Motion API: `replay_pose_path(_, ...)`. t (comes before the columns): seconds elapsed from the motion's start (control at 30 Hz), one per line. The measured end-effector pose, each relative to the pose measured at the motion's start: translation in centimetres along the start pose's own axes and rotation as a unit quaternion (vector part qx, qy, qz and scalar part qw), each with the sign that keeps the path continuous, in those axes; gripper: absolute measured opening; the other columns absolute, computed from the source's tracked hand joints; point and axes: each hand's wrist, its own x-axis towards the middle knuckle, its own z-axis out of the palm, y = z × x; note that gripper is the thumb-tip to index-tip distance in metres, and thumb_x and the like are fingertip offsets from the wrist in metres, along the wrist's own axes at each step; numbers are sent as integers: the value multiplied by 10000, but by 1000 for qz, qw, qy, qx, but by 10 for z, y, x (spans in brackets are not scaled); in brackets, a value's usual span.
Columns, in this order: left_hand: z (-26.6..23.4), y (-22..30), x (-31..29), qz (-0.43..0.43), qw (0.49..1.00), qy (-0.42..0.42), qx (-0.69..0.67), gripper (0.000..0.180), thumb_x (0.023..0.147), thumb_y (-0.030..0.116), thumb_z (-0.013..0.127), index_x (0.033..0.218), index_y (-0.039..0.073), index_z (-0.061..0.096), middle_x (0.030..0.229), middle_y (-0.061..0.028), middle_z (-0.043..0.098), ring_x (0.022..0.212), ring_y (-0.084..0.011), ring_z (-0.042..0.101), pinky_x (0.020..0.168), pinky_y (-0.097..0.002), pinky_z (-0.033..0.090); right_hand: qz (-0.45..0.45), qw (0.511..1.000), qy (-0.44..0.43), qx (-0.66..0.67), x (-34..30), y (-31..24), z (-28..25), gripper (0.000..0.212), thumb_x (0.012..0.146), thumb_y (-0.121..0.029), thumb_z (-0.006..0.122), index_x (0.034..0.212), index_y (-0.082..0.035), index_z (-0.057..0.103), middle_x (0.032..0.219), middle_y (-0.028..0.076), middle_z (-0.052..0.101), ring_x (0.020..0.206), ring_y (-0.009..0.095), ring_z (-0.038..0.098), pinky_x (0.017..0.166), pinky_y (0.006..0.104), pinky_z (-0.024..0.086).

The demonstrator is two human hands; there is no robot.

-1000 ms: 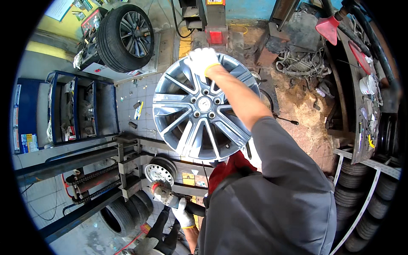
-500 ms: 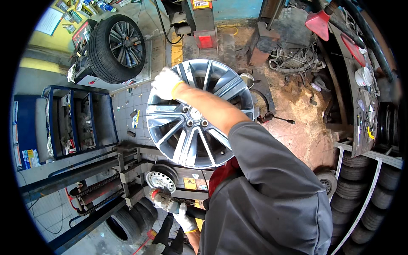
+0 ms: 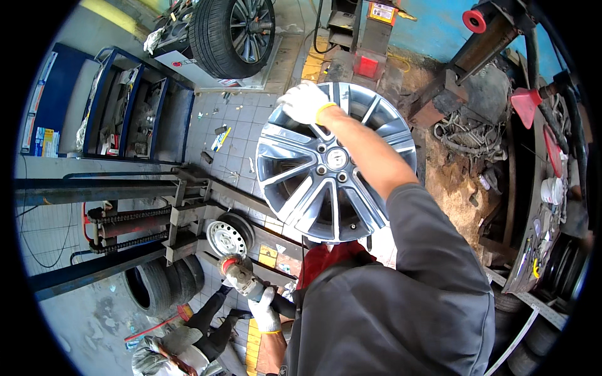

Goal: The person uses an angle grinder to polish the surface of a silver alloy car wheel mounted on a stand. They move the tool across the spokes and rim, then rotate the wheel to access different areas.

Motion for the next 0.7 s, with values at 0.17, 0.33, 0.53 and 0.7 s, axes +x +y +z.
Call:
replay_pose_path(0.17, -13, -12, -7, -4, 1000, 24, 18, 468, 741, 41, 776, 1174, 11, 604, 993, -83, 665, 859, -217, 653, 808, -354, 544, 155, 988, -24, -8, -15, 54, -5, 383, 974, -361, 432, 1185, -147, 671, 1155, 137, 692, 1118, 325, 638, 1021, 469, 428)
replay_pose_path(0.33, -30, -16, 6, -10, 1000, 19, -9, 483, 743, 32, 767, 1196, 20, 600, 991, -93, 672, 855, -231, 659, 810, -366, 549, 113, 992, -44, -29, -14, 29, -10, 403, 980, -372, 421, 1285, -212, 629, 1272, 85, 643, 1246, 297, 560, 1119, 544, 309)
replay_pose_path(0.53, -51, 0, 52, -7, 1000, -25, 2, 489, 761, 10, 765, 1216, 21, 586, 1031, -88, 661, 888, -216, 651, 837, -358, 542, 64, 996, -9, -66, -14, 17, -7, 411, 993, -397, 414, 1312, -249, 628, 1329, 84, 618, 1293, 309, 522, 1140, 547, 268)
replay_pose_path(0.7, -83, 23, 99, 18, 998, -65, 17, 528, 770, 19, 767, 1257, 26, 561, 1032, -100, 661, 877, -241, 669, 843, -380, 553, 66, 989, 66, -117, -24, 11, 6, 405, 979, -415, 442, 1275, -223, 641, 1345, 92, 601, 1333, 353, 468, 1118, 516, 263)
